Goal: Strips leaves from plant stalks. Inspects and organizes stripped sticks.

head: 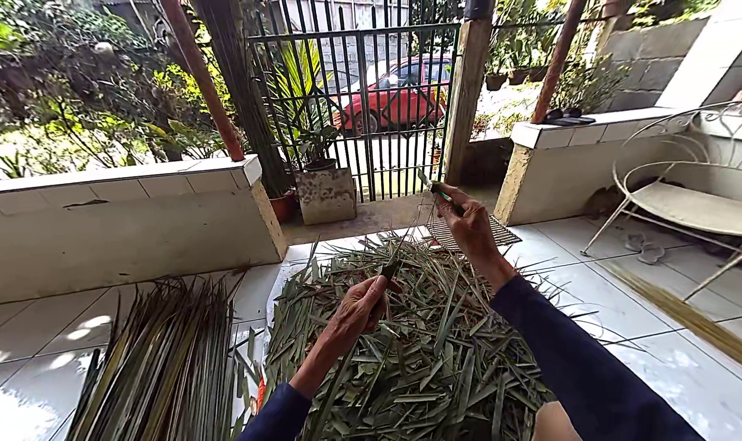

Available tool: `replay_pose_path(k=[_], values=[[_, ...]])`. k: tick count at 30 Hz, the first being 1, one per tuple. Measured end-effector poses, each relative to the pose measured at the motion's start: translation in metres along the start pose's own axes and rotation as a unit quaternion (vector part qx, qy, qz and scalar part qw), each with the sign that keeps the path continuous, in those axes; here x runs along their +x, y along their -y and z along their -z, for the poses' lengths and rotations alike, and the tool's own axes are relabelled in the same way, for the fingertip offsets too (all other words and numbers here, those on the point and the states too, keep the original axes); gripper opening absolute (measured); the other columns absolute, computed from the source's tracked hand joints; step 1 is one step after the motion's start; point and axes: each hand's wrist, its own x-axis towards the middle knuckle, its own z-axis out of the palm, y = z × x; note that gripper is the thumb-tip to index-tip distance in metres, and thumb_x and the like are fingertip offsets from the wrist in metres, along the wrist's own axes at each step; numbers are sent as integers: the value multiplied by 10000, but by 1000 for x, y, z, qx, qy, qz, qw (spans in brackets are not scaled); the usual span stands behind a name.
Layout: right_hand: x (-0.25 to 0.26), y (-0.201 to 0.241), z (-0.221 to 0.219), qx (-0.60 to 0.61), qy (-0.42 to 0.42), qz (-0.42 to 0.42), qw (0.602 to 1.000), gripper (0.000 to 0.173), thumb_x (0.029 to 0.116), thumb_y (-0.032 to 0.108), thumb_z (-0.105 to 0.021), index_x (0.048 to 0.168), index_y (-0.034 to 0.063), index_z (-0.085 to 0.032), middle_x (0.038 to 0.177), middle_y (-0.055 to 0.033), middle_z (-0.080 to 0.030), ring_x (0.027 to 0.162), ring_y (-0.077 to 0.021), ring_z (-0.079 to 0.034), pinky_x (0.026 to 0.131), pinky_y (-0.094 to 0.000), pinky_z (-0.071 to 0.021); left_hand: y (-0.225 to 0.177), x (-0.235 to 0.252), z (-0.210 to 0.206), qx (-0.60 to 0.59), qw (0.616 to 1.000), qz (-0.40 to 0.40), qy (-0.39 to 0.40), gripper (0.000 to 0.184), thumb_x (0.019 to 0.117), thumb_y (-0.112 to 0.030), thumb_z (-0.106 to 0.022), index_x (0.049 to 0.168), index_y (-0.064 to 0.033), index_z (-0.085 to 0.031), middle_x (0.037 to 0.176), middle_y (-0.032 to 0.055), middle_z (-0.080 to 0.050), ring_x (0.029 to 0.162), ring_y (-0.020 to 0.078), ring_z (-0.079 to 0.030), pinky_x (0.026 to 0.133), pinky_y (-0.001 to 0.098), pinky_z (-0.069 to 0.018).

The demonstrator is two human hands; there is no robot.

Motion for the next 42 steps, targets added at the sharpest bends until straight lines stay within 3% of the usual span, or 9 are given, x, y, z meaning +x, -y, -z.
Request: replay_pose_path(k=[11,20,23,26,28,29,32,36,42], values=[[98,4,74,31,-65,-23,997,330,1069,296,-567,1367,193,-664,840,-18,-647,572,-98,-483,513,-269,-396,2,-4,-7,-6,999,1,43,462,1122,-397,-363,1238,-70,-669,607,-8,-429,436,85,-371,400,226,-343],[134,-32,122,0,-170,-119,978,366,1073,363,-515,1367,173,-621,892,-28,-604,613,-105,-490,545,-288,-419,-1,-14,9,29,999,-23,12,476,1118,-405,-367,1252,-64,-671,635,-4,-484,462,85,-406,426,226,-373],[65,-63,83,-92,96,-210,969,412,1082,347,-502,1425,130,-574,926,-102,-632,655,-160,-504,587,-367,-442,9,-14,25,50,999,8,-3,674,1093,-561,-238,1301,-64,-643,730,14,-576,567,109,-532,540,255,-501],[-32,-103,25,-165,442,-282,835,381,1063,315,-573,1374,100,-619,863,-98,-647,610,-154,-514,561,-352,-457,41,-21,49,23,996,86,5,749,1088,-562,-102,1283,-81,-641,799,34,-626,669,140,-603,659,315,-561],[-86,-126,-6,-220,554,-300,745,380,1080,330,-536,1368,91,-607,975,-124,-674,699,-177,-552,649,-396,-478,59,-30,59,-12,991,132,12,714,1103,-516,-103,1256,-65,-636,813,42,-627,680,158,-615,677,345,-575],[-106,-133,-15,-233,567,-295,733,386,1088,342,-515,1371,98,-611,997,-119,-679,713,-170,-554,663,-394,-473,66,-36,61,-21,988,150,13,666,1112,-480,-135,1241,-62,-637,807,38,-623,674,156,-616,673,343,-576],[-126,-126,-19,-206,491,-250,809,380,1095,311,-489,1358,84,-640,1044,-159,-710,873,-261,-668,855,-503,-531,78,-50,68,-15,983,180,17,420,1107,-360,-375,1185,-62,-661,822,32,-627,685,147,-629,687,340,-592],[-126,-89,-25,-74,259,-150,951,360,1092,337,-497,1375,178,-653,833,-63,-661,686,-180,-588,671,-420,-510,93,-56,71,-18,982,187,11,319,1106,-306,-458,1139,-48,-643,906,67,-692,768,174,-697,736,359,-622],[-142,-47,-59,-4,237,-108,965,377,1070,344,-540,1399,192,-643,838,-11,-667,682,-107,-585,663,-316,-513,76,-33,56,-15,991,117,-68,281,1102,-264,-485,1116,-29,-638,766,56,-652,596,117,-620,542,246,-537]])
